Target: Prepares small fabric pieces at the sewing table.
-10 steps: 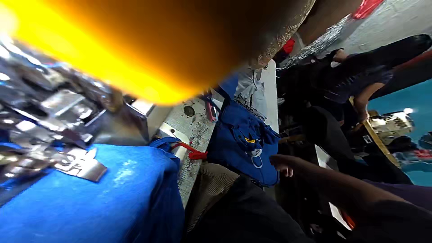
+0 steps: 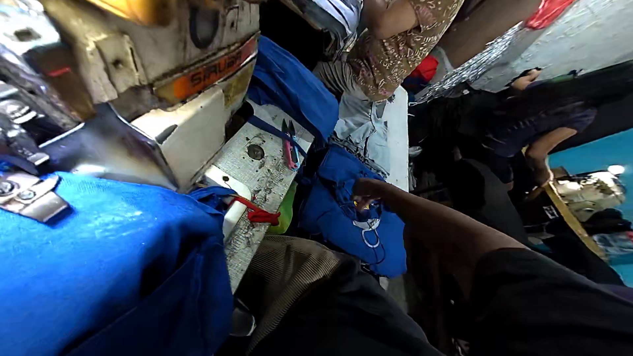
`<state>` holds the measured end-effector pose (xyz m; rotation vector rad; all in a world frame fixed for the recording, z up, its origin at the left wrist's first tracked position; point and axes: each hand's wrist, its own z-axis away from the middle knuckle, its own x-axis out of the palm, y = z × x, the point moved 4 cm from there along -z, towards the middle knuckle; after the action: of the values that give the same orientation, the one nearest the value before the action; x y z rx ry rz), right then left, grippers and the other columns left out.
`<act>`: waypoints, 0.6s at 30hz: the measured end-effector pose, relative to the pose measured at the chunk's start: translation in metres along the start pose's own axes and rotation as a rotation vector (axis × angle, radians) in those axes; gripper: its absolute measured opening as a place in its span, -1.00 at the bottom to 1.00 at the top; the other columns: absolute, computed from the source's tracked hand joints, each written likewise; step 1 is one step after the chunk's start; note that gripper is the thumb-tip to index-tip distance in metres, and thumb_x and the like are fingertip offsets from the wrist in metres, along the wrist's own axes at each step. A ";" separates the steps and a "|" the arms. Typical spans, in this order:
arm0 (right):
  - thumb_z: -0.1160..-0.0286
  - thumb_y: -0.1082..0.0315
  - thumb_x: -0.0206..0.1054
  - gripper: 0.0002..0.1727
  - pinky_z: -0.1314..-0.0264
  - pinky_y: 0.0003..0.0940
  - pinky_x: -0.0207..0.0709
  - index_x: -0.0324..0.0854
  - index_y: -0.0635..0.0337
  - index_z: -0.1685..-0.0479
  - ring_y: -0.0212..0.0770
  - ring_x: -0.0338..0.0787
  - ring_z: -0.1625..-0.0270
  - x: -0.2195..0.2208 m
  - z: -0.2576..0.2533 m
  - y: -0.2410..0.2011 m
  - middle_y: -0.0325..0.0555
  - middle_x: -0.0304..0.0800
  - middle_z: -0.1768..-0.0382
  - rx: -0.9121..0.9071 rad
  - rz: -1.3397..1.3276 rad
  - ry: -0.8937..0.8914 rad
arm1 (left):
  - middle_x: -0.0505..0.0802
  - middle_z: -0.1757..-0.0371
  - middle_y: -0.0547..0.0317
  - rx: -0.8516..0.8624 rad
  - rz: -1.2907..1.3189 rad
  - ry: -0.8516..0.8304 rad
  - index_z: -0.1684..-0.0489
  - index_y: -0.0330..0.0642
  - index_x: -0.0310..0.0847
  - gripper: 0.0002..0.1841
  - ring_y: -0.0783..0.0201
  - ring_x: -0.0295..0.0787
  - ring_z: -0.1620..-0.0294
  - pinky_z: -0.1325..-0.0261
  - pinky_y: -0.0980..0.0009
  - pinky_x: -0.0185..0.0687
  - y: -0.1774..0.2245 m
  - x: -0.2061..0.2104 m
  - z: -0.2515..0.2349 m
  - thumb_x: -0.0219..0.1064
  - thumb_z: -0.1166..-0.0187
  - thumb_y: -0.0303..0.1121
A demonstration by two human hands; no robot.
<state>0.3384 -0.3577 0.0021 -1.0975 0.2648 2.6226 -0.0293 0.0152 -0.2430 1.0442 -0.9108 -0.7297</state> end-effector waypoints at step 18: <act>-0.89 0.16 0.00 -0.50 -0.18 0.17 0.59 0.53 0.51 -0.33 0.23 0.80 -0.02 0.142 0.063 0.039 0.42 0.74 -0.09 -0.309 -0.068 -0.436 | 0.69 -0.04 0.10 -0.557 -0.153 0.247 -0.34 -0.44 0.42 -0.69 0.47 0.66 0.04 -0.12 0.40 0.65 0.078 0.053 0.015 0.06 -0.77 -0.43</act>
<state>0.1882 -0.3506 -0.0540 -0.5692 -0.2728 2.8114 -0.0124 -0.0094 -0.1516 0.6877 -0.3797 -0.8945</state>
